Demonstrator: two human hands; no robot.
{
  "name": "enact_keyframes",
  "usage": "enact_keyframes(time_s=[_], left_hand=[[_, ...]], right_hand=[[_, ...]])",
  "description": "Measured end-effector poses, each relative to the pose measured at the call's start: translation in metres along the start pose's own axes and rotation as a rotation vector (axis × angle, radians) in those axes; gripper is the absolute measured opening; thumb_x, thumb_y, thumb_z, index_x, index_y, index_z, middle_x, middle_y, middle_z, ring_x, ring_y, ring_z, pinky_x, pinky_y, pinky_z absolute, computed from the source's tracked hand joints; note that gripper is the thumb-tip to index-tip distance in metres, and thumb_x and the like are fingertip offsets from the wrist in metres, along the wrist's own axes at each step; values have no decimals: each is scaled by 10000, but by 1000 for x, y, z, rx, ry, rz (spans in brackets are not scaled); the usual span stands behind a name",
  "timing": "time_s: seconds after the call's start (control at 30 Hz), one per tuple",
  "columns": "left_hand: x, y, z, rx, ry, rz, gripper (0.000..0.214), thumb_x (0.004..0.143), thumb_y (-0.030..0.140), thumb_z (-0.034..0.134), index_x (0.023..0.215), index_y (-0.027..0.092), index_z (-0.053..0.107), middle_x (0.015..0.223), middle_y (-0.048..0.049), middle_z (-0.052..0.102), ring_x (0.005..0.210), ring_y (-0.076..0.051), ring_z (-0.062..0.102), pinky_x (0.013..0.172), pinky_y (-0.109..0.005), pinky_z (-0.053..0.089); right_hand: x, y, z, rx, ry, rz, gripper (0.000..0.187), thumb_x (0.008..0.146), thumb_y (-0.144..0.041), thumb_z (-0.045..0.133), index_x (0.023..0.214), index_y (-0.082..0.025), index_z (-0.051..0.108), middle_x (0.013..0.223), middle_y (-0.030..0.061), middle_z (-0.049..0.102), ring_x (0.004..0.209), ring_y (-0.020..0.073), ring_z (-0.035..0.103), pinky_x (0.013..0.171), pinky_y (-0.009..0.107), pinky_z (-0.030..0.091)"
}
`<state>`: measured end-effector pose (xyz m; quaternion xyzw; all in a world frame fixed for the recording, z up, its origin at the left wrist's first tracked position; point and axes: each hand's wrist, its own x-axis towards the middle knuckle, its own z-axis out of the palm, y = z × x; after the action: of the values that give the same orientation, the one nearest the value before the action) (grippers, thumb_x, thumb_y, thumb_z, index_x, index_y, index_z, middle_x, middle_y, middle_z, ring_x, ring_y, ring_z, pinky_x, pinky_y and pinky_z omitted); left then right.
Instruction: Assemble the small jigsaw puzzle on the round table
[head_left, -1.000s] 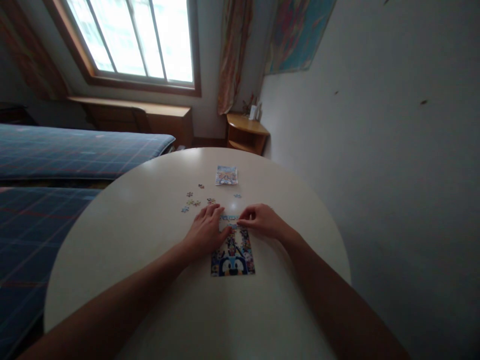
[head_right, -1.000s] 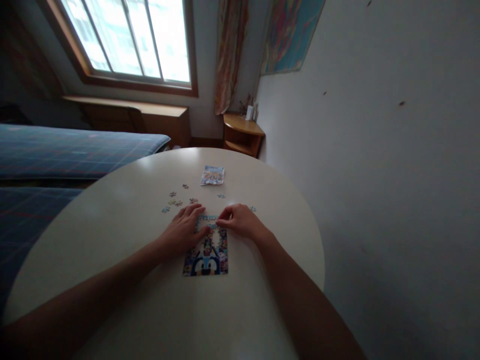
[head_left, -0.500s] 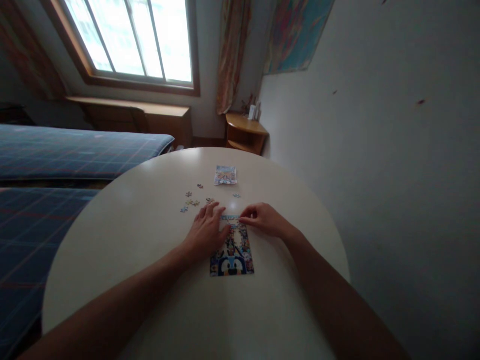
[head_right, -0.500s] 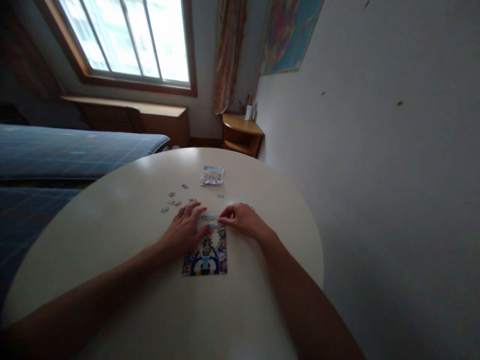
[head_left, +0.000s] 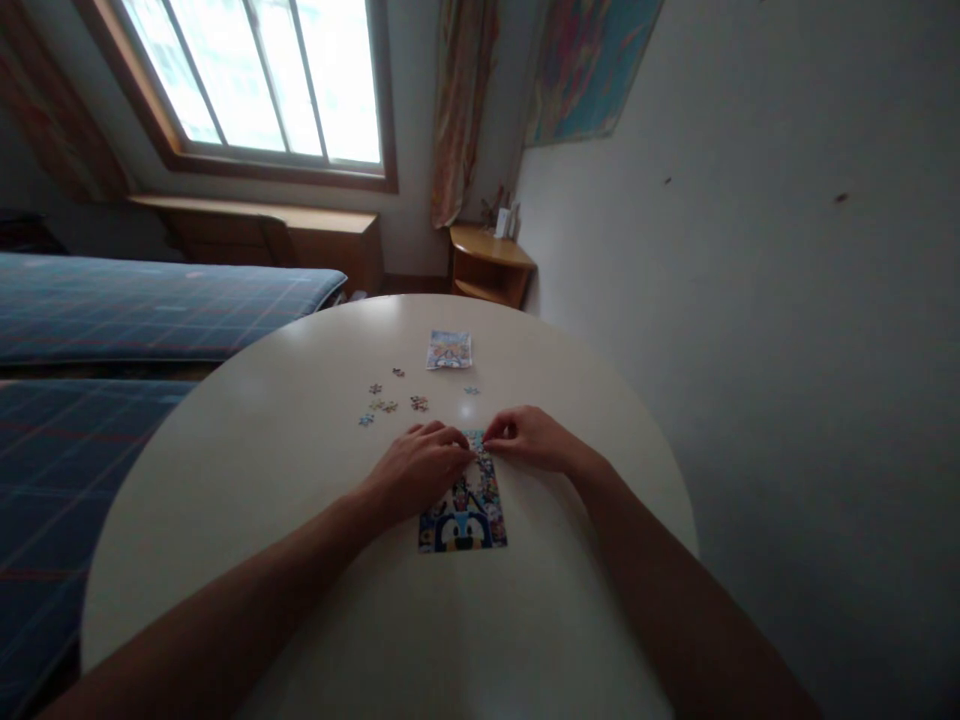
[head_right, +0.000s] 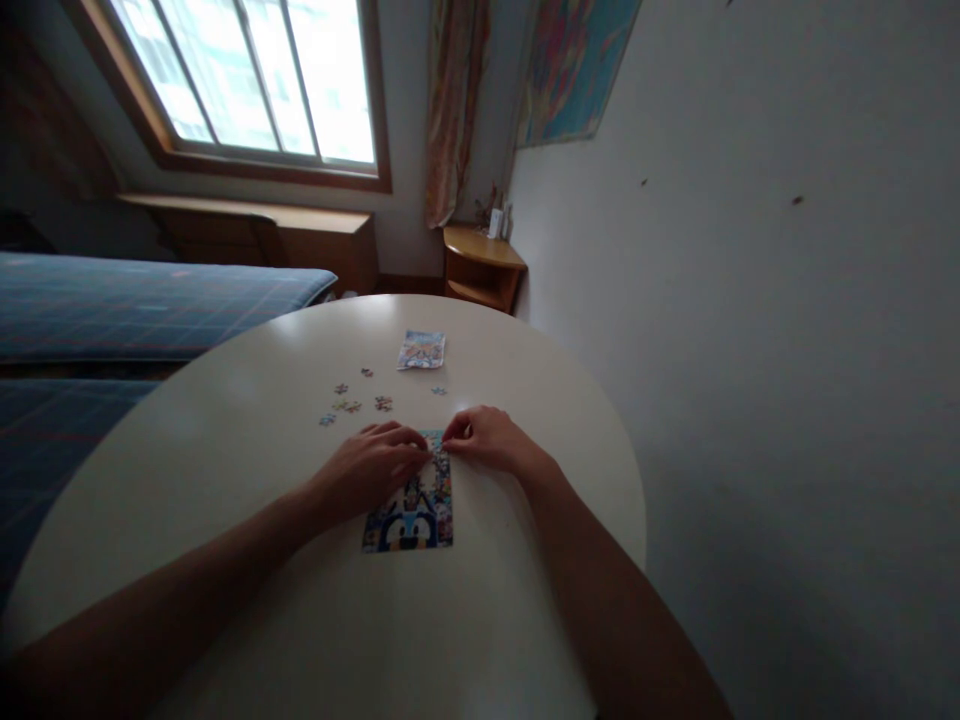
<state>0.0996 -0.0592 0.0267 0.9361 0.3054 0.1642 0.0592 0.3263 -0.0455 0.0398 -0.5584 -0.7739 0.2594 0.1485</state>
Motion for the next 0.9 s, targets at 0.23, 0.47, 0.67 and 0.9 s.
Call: enact_keyframes(time_s=[0.23, 0.47, 0.67, 0.9], left_hand=[[1, 2, -3, -2, -18, -33, 179, 942, 215, 559, 974, 258, 729, 1074, -22, 708, 980, -220, 630, 888, -398, 502], [1, -1, -1, -25, -8, -12, 194, 961, 224, 534, 995, 260, 722, 1086, -16, 703, 998, -209, 619, 893, -370, 508], [1, -3, -1, -27, -28, 22, 230, 985, 230, 482, 1082, 258, 690, 1121, -38, 682, 1016, -213, 601, 905, -376, 502], [1, -2, 0, -42, -24, 23, 242, 999, 245, 459, 1116, 243, 670, 1137, -63, 654, 1030, -215, 592, 923, -377, 496]], right_hand=[[-1, -2, -1, -4, -7, 37, 170, 770, -294, 694, 864, -178, 775, 750, 43, 729, 631, 128, 594, 590, 228, 407], [-2, -2, -1, 11, -3, 26, 167, 772, -293, 696, 863, -176, 772, 766, 45, 734, 646, 129, 605, 601, 227, 411], [-3, 0, -7, 14, 2, -8, 175, 785, -326, 704, 857, -182, 772, 765, 36, 732, 626, 123, 588, 589, 224, 405], [-10, 42, -43, -103, 278, 93, 196, 830, -259, 636, 947, -168, 764, 832, 66, 740, 683, 147, 600, 659, 255, 429]])
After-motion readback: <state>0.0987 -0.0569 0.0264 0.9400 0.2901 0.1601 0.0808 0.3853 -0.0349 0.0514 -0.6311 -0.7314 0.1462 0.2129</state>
